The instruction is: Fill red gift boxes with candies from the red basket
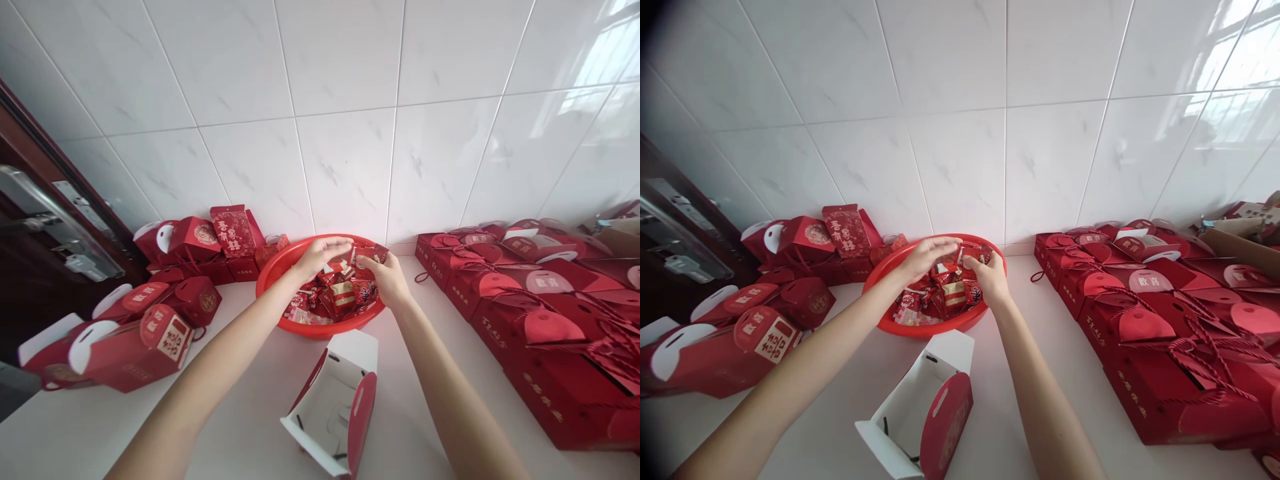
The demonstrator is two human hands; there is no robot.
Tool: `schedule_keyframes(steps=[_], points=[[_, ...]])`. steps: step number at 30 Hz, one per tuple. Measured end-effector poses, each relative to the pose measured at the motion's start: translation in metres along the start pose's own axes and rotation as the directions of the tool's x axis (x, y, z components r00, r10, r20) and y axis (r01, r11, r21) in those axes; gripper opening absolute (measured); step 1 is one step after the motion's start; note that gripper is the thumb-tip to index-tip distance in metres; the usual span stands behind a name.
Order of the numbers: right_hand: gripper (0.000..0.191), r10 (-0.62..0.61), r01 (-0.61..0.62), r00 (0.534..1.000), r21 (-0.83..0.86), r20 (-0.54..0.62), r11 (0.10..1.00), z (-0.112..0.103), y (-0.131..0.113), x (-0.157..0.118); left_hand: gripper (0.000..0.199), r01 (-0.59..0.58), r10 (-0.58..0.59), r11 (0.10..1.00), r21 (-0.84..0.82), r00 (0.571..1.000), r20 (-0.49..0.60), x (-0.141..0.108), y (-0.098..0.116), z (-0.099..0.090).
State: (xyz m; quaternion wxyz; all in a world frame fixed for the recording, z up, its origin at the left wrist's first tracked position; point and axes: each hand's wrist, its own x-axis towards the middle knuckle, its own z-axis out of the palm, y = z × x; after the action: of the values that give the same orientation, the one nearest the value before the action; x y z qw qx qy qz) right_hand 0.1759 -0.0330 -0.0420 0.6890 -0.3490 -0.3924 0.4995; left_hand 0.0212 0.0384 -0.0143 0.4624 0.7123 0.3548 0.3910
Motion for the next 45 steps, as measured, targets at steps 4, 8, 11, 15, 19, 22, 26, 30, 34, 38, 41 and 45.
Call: schedule_keyframes(steps=[4, 8, 11, 15, 19, 22, 26, 30, 34, 38, 41, 45], points=[[0.017, -0.024, 0.023, 0.999, -0.04, -0.032, 0.999, 0.0, -0.001, 0.001, 0.025, -0.003, -0.024, 0.894, 0.448, 0.998, 0.056, -0.002, -0.009, -0.015], [0.029, 0.017, -0.018, 0.995, -0.003, -0.098, 1.0, 0.001, -0.002, 0.001, 0.018, 0.011, -0.356, 0.514, 0.857, 0.912, 0.202, -0.012, -0.018, -0.025], [0.03, 0.029, -0.03, 0.996, -0.009, -0.088, 1.0, 0.003, -0.004, -0.001, 0.025, 0.066, -0.388, 0.443, 0.894, 0.913, 0.125, -0.016, -0.021, -0.026], [0.026, 0.028, -0.03, 0.996, -0.015, -0.084, 0.999, 0.004, -0.007, -0.004, 0.042, 0.099, -0.317, 0.414, 0.905, 0.947, 0.042, -0.016, -0.02, -0.027], [0.024, 0.03, -0.03, 0.997, -0.002, -0.075, 1.0, 0.004, -0.007, -0.005, 0.046, 0.129, -0.286, 0.388, 0.912, 0.958, -0.014, -0.016, -0.022, -0.031], [0.023, 0.029, -0.03, 0.998, -0.005, -0.059, 1.0, 0.004, -0.006, -0.004, 0.054, 0.136, -0.241, 0.391, 0.91, 0.97, -0.042, -0.013, -0.027, -0.032], [0.023, 0.041, -0.04, 0.998, 0.011, -0.038, 0.999, 0.004, -0.005, -0.005, 0.058, 0.133, -0.265, 0.427, 0.894, 0.964, -0.017, -0.01, -0.034, -0.034], [0.022, 0.036, -0.035, 0.999, 0.029, -0.023, 0.999, 0.003, -0.004, -0.004, 0.037, 0.128, -0.342, 0.483, 0.866, 0.938, 0.053, -0.01, -0.037, -0.033], [0.029, 0.047, -0.046, 0.999, 0.053, -0.026, 0.998, 0.001, -0.001, -0.001, 0.01, 0.128, -0.33, 0.56, 0.818, 0.941, 0.079, -0.012, -0.036, -0.031], [0.033, 0.047, -0.046, 0.999, 0.053, -0.018, 0.998, 0.0, 0.001, 0.001, 0.023, 0.13, -0.31, 0.656, 0.744, 0.944, 0.109, -0.011, -0.036, -0.031], [0.036, 0.05, -0.049, 0.999, 0.059, -0.011, 0.997, 0.0, 0.001, 0.001, 0.027, 0.153, -0.303, 0.73, 0.666, 0.946, 0.114, -0.009, -0.036, -0.032], [0.04, 0.059, -0.059, 0.998, 0.068, 0.005, 0.996, -0.001, 0.001, 0.002, 0.022, 0.188, -0.258, 0.817, 0.545, 0.965, 0.054, -0.005, -0.034, -0.032]])
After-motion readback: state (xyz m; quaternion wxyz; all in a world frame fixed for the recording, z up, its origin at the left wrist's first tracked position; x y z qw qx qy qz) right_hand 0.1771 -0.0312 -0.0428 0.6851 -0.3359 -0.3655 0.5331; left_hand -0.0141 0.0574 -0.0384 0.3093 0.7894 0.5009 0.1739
